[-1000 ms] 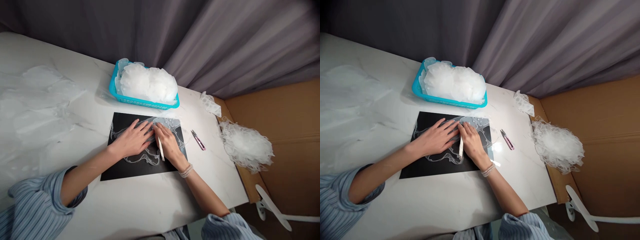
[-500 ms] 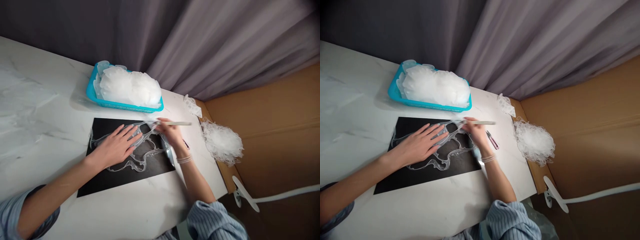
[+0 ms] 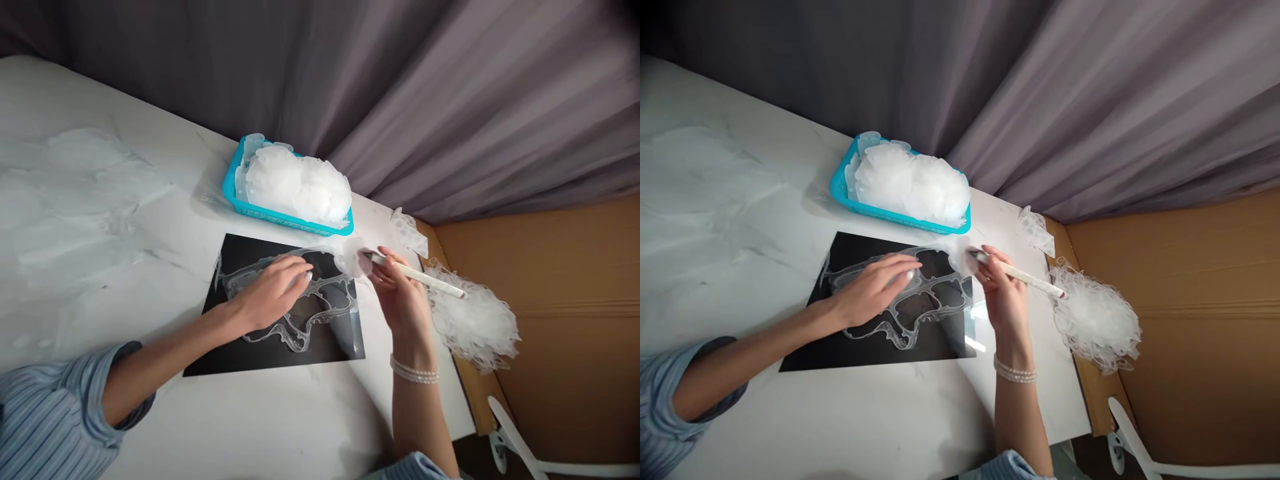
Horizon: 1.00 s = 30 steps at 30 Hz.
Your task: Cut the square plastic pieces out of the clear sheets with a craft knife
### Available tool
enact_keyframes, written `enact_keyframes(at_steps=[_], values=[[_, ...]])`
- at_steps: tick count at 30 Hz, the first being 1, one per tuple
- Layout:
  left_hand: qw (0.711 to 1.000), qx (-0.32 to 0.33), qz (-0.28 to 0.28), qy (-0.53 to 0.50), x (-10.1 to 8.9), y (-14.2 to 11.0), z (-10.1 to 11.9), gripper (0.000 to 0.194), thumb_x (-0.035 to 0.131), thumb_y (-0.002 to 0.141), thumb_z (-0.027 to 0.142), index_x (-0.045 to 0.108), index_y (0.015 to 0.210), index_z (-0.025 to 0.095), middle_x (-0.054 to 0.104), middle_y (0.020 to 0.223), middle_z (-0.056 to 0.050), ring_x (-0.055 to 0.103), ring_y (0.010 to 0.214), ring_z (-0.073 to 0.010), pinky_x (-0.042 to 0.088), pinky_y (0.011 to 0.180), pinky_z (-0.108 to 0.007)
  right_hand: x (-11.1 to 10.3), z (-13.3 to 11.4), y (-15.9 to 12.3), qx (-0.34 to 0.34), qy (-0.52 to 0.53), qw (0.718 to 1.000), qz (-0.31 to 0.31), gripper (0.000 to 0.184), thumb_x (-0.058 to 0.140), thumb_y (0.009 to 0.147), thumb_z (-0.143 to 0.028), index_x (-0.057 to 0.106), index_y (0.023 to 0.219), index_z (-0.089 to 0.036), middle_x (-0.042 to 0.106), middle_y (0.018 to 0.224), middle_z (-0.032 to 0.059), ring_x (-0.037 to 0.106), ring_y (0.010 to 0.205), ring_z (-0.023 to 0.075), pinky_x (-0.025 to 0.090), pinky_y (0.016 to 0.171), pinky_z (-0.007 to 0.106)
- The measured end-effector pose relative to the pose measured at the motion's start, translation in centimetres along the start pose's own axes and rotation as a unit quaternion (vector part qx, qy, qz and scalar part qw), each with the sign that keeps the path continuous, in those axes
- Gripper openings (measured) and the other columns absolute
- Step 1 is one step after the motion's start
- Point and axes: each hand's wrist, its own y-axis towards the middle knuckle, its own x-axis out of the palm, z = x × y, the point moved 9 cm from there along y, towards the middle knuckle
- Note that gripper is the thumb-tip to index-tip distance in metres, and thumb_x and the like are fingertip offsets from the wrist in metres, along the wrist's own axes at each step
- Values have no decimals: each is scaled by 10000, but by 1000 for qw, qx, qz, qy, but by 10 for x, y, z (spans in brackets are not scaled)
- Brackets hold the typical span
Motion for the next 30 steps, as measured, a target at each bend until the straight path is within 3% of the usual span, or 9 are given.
enact_keyframes(at_steps=[3,5,6,7,9,12,15,20,30], values=[[987,-96,-32,-126,21,14,-4,693,307,934,658,705,1062,105,742,1011,-169,700,987,-310,542,879,-445,60,-21,-39,-24,-132,977,-166,210,618,943,-333,740,1096,-258,739,1189,65,673,1154,235,508,1048,433],[972,-141,-55,-181,32,21,-8,703,366,888,696,722,942,92,743,879,-157,712,839,-289,560,753,-397,88,-25,-66,-38,-215,932,-291,255,548,986,-331,718,1168,-279,721,1238,54,652,1188,228,498,1045,420],[966,-153,-57,-199,34,23,-10,627,465,854,671,725,905,103,742,869,-142,706,822,-276,554,732,-373,90,-27,-73,-42,-227,921,-313,268,514,1002,-342,704,1182,-282,719,1241,51,653,1183,226,497,1035,419],[964,-159,-52,-206,34,24,-12,528,568,814,618,727,887,120,743,875,-124,700,818,-260,546,725,-351,86,-29,-73,-46,-226,926,-300,277,474,1018,-362,692,1168,-278,722,1230,52,660,1165,224,499,1018,420],[962,-165,-39,-212,33,24,-17,362,713,733,471,733,893,147,747,905,-93,693,845,-229,531,754,-318,60,-32,-56,-47,-226,953,-197,291,405,1036,-412,652,1035,-258,749,1138,57,682,1083,220,499,967,418],[965,-171,-35,-197,32,19,-22,289,764,690,356,751,889,147,753,915,-92,691,871,-207,515,797,-303,25,-21,-27,-23,-286,956,-64,329,432,1014,-465,478,778,-241,751,882,37,675,886,205,472,844,370],[973,-168,-32,-158,30,16,-21,246,769,687,311,765,869,146,755,891,-87,687,831,-190,506,773,-294,30,2,-6,9,-297,948,-114,392,591,919,-473,365,701,-238,647,731,0,608,758,179,410,690,306],[989,-140,11,-54,15,16,-15,239,780,666,255,766,884,158,729,802,-43,637,721,-164,452,653,-268,63,30,0,52,-178,951,-249,467,692,819,-445,290,696,-242,583,733,-19,441,640,114,322,594,267],[990,-57,82,96,-8,17,0,136,740,710,304,686,718,180,572,612,37,487,573,-122,300,536,-244,78,33,7,40,-131,968,-211,495,736,747,-422,280,677,-244,619,748,-1,447,642,115,361,607,268]])
